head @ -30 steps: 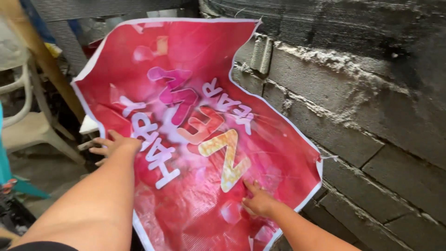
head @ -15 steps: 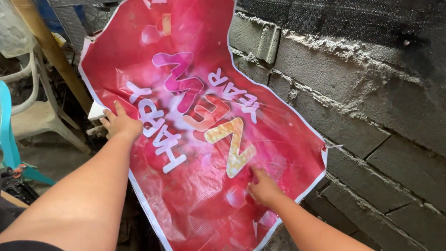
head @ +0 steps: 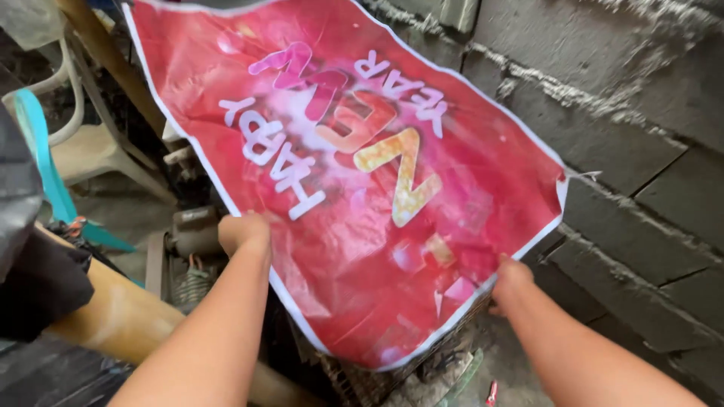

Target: Moving and organizing various items such as chairs, boards, and a banner in a cluttered storage area.

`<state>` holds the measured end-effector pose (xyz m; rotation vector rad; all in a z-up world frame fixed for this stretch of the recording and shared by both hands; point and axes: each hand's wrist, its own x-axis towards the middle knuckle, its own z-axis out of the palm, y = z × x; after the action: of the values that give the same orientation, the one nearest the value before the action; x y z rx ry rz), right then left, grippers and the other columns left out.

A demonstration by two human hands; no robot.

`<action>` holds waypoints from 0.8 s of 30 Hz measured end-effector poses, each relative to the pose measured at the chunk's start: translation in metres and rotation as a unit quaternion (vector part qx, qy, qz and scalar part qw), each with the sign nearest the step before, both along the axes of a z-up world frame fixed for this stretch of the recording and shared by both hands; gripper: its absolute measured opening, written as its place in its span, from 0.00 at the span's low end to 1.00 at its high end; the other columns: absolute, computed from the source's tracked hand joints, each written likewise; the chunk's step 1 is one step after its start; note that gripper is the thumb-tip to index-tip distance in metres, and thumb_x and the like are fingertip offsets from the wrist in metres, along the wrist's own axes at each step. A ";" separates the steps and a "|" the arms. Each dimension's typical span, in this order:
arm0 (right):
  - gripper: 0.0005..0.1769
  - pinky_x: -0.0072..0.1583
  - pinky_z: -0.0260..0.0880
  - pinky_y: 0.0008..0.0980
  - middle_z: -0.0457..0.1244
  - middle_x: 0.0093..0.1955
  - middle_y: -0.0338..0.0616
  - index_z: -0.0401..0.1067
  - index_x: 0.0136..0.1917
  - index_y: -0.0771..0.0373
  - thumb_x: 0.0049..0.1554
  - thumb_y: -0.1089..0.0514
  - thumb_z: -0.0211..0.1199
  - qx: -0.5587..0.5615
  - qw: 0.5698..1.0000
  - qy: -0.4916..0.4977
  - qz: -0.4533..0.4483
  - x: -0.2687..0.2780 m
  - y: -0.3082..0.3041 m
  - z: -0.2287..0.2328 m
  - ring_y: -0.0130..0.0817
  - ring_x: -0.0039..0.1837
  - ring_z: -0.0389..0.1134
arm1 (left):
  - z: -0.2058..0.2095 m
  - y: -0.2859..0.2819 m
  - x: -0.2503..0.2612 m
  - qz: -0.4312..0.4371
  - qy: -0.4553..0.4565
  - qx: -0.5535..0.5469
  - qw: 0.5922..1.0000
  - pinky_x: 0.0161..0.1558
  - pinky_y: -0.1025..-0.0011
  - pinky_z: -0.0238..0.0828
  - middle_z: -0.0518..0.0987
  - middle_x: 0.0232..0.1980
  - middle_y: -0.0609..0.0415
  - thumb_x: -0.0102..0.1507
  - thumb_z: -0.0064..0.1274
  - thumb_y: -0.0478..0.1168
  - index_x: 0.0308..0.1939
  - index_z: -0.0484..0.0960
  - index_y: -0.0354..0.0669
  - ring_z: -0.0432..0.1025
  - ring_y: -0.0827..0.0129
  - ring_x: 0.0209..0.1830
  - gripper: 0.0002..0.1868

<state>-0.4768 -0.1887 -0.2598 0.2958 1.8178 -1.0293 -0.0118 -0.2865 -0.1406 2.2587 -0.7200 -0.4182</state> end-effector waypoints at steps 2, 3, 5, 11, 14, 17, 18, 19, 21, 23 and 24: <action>0.25 0.66 0.54 0.71 0.64 0.68 0.37 0.64 0.70 0.48 0.64 0.39 0.56 -0.008 0.999 -0.016 -0.027 -0.024 -0.008 -0.037 0.47 0.64 0.65 | 0.014 0.017 -0.011 -0.036 0.022 -0.071 0.997 0.52 0.55 0.74 0.84 0.47 0.41 0.63 0.56 0.44 0.48 0.86 0.40 0.79 0.50 0.48 0.14; 0.19 0.65 0.58 0.69 0.66 0.65 0.34 0.67 0.66 0.48 0.64 0.43 0.58 -0.045 0.996 -0.028 -0.065 -0.030 -0.008 -0.048 0.43 0.62 0.67 | 0.016 0.014 -0.011 -0.042 0.033 -0.098 0.994 0.45 0.57 0.74 0.84 0.41 0.42 0.64 0.56 0.42 0.42 0.86 0.39 0.80 0.52 0.41 0.10; 0.14 0.64 0.62 0.67 0.68 0.62 0.31 0.71 0.62 0.47 0.64 0.46 0.59 -0.085 0.990 -0.032 -0.106 -0.038 -0.002 -0.065 0.39 0.61 0.69 | 0.003 0.003 -0.005 -0.050 0.053 -0.129 0.989 0.39 0.58 0.74 0.84 0.36 0.43 0.64 0.56 0.40 0.36 0.86 0.39 0.81 0.55 0.35 0.09; 0.06 0.61 0.65 0.74 0.67 0.57 0.31 0.71 0.54 0.46 0.64 0.50 0.58 -0.261 0.951 -0.060 -0.158 -0.029 0.010 -0.045 0.40 0.59 0.69 | -0.012 -0.031 0.008 0.052 0.147 -0.165 0.974 0.41 0.62 0.76 0.86 0.41 0.40 0.62 0.51 0.36 0.37 0.85 0.30 0.82 0.57 0.40 0.11; 0.05 0.63 0.63 0.70 0.67 0.57 0.26 0.72 0.53 0.44 0.62 0.49 0.61 -0.208 0.956 -0.083 -0.189 -0.014 0.014 -0.021 0.37 0.60 0.68 | -0.004 -0.028 0.008 0.102 0.183 -0.178 0.962 0.42 0.64 0.77 0.85 0.42 0.40 0.61 0.48 0.34 0.38 0.86 0.29 0.83 0.59 0.40 0.12; 0.05 0.67 0.55 0.65 0.67 0.57 0.25 0.74 0.53 0.40 0.63 0.47 0.60 -0.125 0.971 -0.090 -0.183 -0.005 0.022 -0.002 0.36 0.62 0.66 | 0.002 -0.021 0.011 0.154 0.203 -0.120 0.960 0.42 0.65 0.77 0.85 0.46 0.42 0.62 0.49 0.38 0.42 0.84 0.29 0.81 0.59 0.43 0.14; 0.06 0.68 0.54 0.65 0.68 0.57 0.25 0.74 0.53 0.41 0.63 0.47 0.61 -0.111 0.975 -0.090 -0.172 -0.007 0.024 -0.003 0.35 0.62 0.66 | -0.001 -0.022 0.011 0.148 0.233 -0.122 0.954 0.42 0.65 0.78 0.84 0.47 0.41 0.62 0.49 0.37 0.44 0.84 0.28 0.82 0.58 0.43 0.15; 0.06 0.69 0.52 0.65 0.68 0.57 0.25 0.74 0.54 0.41 0.63 0.47 0.61 -0.096 0.978 -0.091 -0.160 -0.008 0.027 -0.004 0.35 0.63 0.67 | -0.004 -0.023 0.012 0.142 0.262 -0.123 0.947 0.42 0.65 0.79 0.84 0.48 0.41 0.62 0.48 0.37 0.45 0.84 0.28 0.82 0.58 0.43 0.15; 0.07 0.69 0.53 0.65 0.68 0.58 0.25 0.74 0.55 0.41 0.63 0.47 0.61 -0.093 0.981 -0.087 -0.145 -0.019 0.023 -0.003 0.34 0.63 0.68 | -0.010 -0.025 0.017 0.148 0.287 -0.116 0.939 0.45 0.63 0.80 0.85 0.49 0.40 0.62 0.49 0.38 0.46 0.83 0.28 0.82 0.56 0.45 0.16; 0.09 0.69 0.53 0.65 0.69 0.59 0.26 0.73 0.56 0.42 0.62 0.46 0.61 -0.088 0.984 -0.084 -0.130 -0.019 0.023 0.000 0.33 0.63 0.69 | -0.009 -0.012 0.012 0.154 0.309 -0.107 0.932 0.48 0.60 0.81 0.85 0.51 0.40 0.62 0.50 0.39 0.48 0.83 0.28 0.83 0.55 0.47 0.17; 0.12 0.69 0.53 0.66 0.67 0.61 0.28 0.72 0.59 0.41 0.63 0.44 0.59 -0.055 0.992 -0.063 -0.092 -0.017 0.022 0.006 0.36 0.64 0.67 | -0.001 0.004 0.002 0.117 0.219 -0.050 0.967 0.54 0.55 0.72 0.77 0.58 0.40 0.62 0.51 0.43 0.54 0.77 0.33 0.73 0.51 0.55 0.21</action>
<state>-0.4936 -0.1662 -0.2542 0.4575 1.6369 -1.2080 -0.0096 -0.2829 -0.1420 2.0243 -0.2386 -0.7175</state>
